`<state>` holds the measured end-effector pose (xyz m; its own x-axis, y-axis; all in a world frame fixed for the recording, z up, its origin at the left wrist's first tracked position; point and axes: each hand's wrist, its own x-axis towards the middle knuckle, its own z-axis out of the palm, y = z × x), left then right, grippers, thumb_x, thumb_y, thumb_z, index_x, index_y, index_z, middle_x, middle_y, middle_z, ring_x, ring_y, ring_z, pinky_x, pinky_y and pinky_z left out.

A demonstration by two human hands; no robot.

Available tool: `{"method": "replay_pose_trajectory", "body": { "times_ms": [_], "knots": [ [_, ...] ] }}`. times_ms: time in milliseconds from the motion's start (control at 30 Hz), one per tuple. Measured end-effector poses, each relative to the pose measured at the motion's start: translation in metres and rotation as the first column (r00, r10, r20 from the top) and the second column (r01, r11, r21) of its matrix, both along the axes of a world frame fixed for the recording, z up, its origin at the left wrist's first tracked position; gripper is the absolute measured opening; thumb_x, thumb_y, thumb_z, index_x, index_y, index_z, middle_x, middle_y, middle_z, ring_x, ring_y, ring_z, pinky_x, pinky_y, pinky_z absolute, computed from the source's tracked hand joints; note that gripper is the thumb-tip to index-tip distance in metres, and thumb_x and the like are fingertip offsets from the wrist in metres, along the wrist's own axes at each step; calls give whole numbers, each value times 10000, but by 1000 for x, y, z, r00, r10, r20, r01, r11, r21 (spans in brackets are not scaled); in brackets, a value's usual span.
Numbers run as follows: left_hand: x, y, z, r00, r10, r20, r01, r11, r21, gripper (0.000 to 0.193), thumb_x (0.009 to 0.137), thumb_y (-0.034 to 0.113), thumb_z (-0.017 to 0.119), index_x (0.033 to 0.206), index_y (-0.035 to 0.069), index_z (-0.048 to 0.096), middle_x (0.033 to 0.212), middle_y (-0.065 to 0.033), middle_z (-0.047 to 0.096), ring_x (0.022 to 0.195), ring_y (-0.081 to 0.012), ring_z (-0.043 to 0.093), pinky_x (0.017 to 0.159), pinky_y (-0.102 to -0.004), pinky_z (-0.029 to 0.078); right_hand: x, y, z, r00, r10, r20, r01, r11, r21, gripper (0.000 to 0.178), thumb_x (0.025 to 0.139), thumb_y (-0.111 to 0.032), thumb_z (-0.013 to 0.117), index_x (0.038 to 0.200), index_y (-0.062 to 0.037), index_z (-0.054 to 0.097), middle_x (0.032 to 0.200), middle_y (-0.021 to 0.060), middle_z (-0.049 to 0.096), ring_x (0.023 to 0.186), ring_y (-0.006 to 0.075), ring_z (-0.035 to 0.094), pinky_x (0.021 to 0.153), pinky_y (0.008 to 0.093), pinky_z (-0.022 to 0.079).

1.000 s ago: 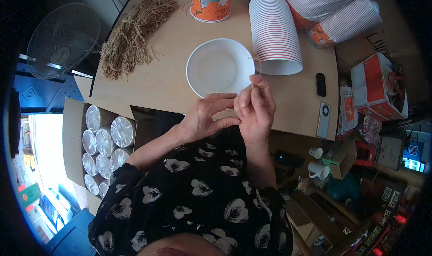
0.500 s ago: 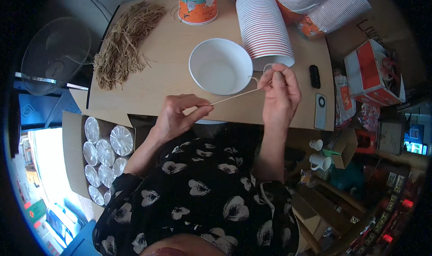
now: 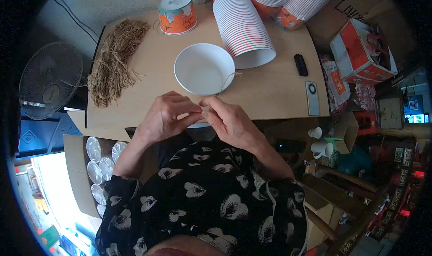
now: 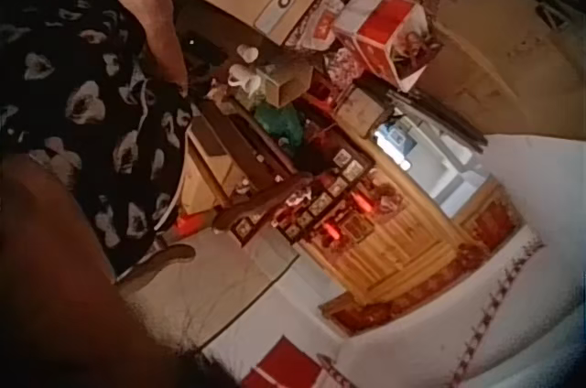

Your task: Attach elastic bands to paper bowls for packaging.

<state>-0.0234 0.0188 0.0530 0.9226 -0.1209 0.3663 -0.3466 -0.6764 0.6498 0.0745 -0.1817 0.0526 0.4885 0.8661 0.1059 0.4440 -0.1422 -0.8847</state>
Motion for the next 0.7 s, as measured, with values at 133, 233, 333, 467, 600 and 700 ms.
{"method": "replay_pose_trajectory", "body": {
  "times_ms": [133, 233, 333, 467, 600, 700],
  "knots": [
    [23, 38, -15, 992, -17, 122, -7, 981, 194, 283, 778, 159, 794, 1044, 114, 712, 1095, -52, 690, 1058, -280, 641, 895, -418, 504, 11, -18, 2, 985, -93, 145, 89, 995, 34, 44, 965, -30, 608, 955, 7, 629, 769, 67, 620, 677, 127, 586, 614, 275, 480],
    [33, 72, -25, 987, 116, 115, -157, 865, 477, 394, 790, 132, 761, 1177, 144, 686, 1465, -10, 533, 1402, -281, 430, 1092, -474, 398, 38, -40, 17, 903, -411, 124, 424, 900, -100, 56, 964, -43, 603, 1008, -19, 628, 735, 88, 597, 664, 106, 574, 607, 298, 479],
    [32, 84, -35, 981, 115, 156, -182, 826, 533, 249, 825, 133, 711, 1074, 121, 698, 1465, -18, 543, 1417, -301, 420, 1088, -480, 403, 66, -37, 50, 642, -634, 431, 530, 773, 349, 98, 969, -46, 628, 1063, -27, 647, 780, 48, 617, 687, 57, 549, 623, 240, 471],
    [16, 65, -24, 992, 66, 107, -116, 811, 574, 87, 881, 158, 626, 945, 124, 674, 1103, -26, 696, 1317, -279, 529, 1032, -434, 441, 38, -4, 89, 753, -625, 204, 323, 622, 713, 122, 962, -58, 667, 1026, 45, 657, 858, 25, 666, 717, 94, 588, 645, 212, 480],
    [0, 37, -30, 994, 50, 100, -98, 821, 563, 69, 857, 186, 630, 895, 130, 619, 805, -12, 590, 881, -193, 640, 743, -346, 529, 19, 18, 92, 912, 234, 338, -408, 605, 684, 147, 938, -56, 694, 985, 76, 652, 827, 96, 692, 654, 157, 621, 613, 261, 507],
    [-17, 27, -38, 981, 194, -29, -143, 809, 571, 149, 879, 283, 677, 946, 152, 651, 887, -8, 635, 982, -198, 635, 808, -349, 522, 2, 27, 76, 897, 400, 187, -425, 668, 611, 125, 905, -48, 725, 939, 48, 653, 801, 118, 682, 653, 210, 649, 609, 300, 519]
  ]
}}
